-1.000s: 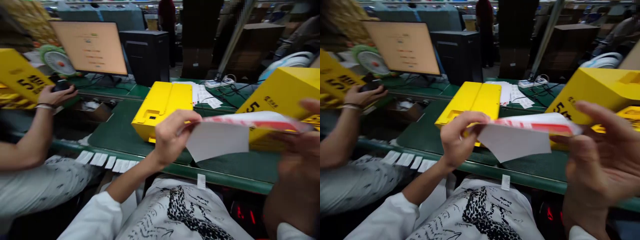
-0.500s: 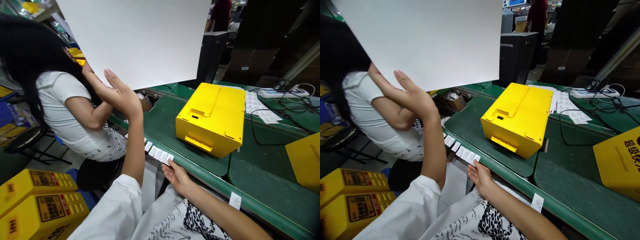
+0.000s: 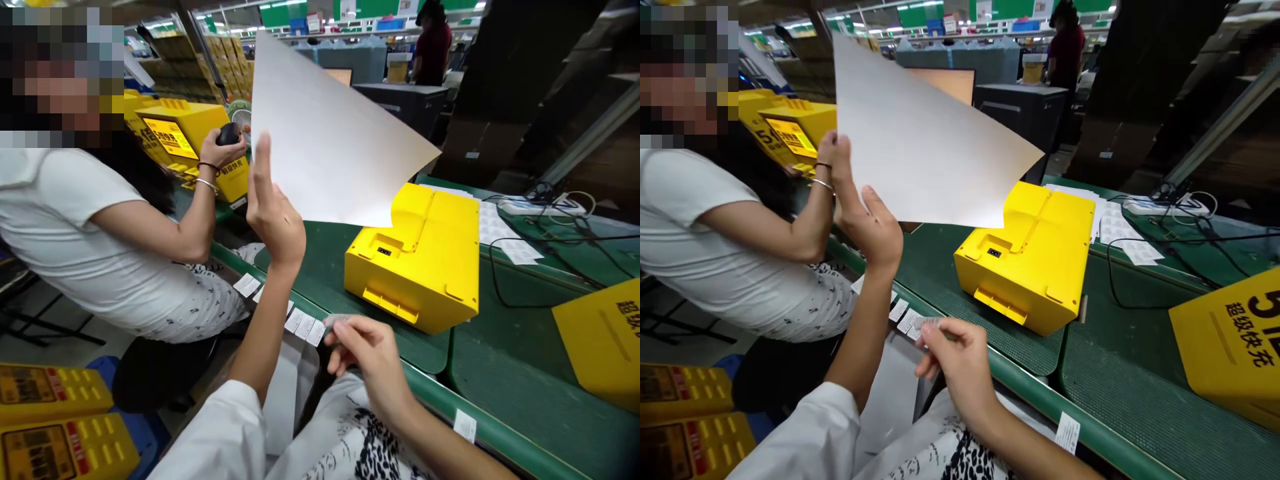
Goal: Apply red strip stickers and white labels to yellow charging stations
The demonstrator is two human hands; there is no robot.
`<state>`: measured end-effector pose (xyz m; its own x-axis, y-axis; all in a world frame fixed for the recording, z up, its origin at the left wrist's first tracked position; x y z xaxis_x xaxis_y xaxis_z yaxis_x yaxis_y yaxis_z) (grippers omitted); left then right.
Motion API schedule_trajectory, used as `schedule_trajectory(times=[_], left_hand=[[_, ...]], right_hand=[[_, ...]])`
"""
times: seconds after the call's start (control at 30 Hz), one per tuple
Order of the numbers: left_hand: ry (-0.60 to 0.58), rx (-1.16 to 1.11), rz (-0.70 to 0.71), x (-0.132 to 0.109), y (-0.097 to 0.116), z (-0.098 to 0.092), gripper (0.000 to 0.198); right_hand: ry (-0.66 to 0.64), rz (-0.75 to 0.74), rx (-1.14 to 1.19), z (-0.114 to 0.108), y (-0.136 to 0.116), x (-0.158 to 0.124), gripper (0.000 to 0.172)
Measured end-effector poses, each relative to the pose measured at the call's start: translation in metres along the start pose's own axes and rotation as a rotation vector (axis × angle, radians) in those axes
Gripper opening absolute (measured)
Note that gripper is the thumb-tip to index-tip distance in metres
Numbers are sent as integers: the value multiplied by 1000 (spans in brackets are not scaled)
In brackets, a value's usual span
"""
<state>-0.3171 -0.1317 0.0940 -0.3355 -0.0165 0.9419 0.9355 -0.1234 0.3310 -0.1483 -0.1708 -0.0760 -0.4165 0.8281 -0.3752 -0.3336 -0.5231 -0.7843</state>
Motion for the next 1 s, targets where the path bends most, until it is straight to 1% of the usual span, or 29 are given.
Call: schedule_trajectory(times=[0.07,0.1,0.13,0.2,0.3,0.37,0.43,0.47,0.57,0.63,0.7,0.8,0.87,0.97,1.0], left_hand=[[-60,-46,14,-4,19,-7,38],[-113,-65,9,-9,29,-9,37],[-181,-90,0,-16,40,-11,36],[-358,-174,-7,-33,63,-10,35],[-599,-363,-7,-59,96,-4,32],[-704,-467,-28,-69,111,1,25],[-752,-527,-52,-72,119,5,23],[-763,-545,-52,-73,122,7,21],[-780,-579,-25,-73,129,12,4],[-740,-571,-5,-71,131,12,6],[-664,-553,14,-67,133,10,6],[-567,-531,5,-62,136,8,6],[-528,-516,-46,-60,134,12,5],[-508,-536,-128,-57,123,25,7],[-487,-531,-136,-54,115,30,13]], right_hand=[[-4,-307,-186,-12,-52,-5,19],[22,-417,-263,-21,-74,-6,16],[53,-473,-317,-31,-91,-6,13],[65,-492,-409,-47,-115,-2,13],[6,-462,-526,-61,-134,3,17],[-37,-454,-575,-63,-142,2,17],[-62,-445,-602,-64,-147,0,13],[-69,-439,-612,-64,-149,-2,11],[-79,-428,-624,-63,-153,-5,12],[-46,-415,-584,-66,-155,-5,12],[42,-433,-495,-73,-159,-3,14],[218,-542,-409,-83,-168,-5,16],[296,-635,-444,-83,-174,-9,14],[365,-809,-526,-82,-189,-17,11],[403,-874,-529,-85,-197,-19,11]])
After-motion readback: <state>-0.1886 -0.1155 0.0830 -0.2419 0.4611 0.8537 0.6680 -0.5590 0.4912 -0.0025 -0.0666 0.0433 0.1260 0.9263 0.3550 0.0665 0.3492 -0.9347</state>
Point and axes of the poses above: each hand's wrist, its own x-axis towards the middle knuckle, its own z-axis out of the palm, y = z × x, the point moved 8 cm from there along x, towards the middle knuckle, and after that the axes turned 11 degrees about y, right-handed, at the moved point
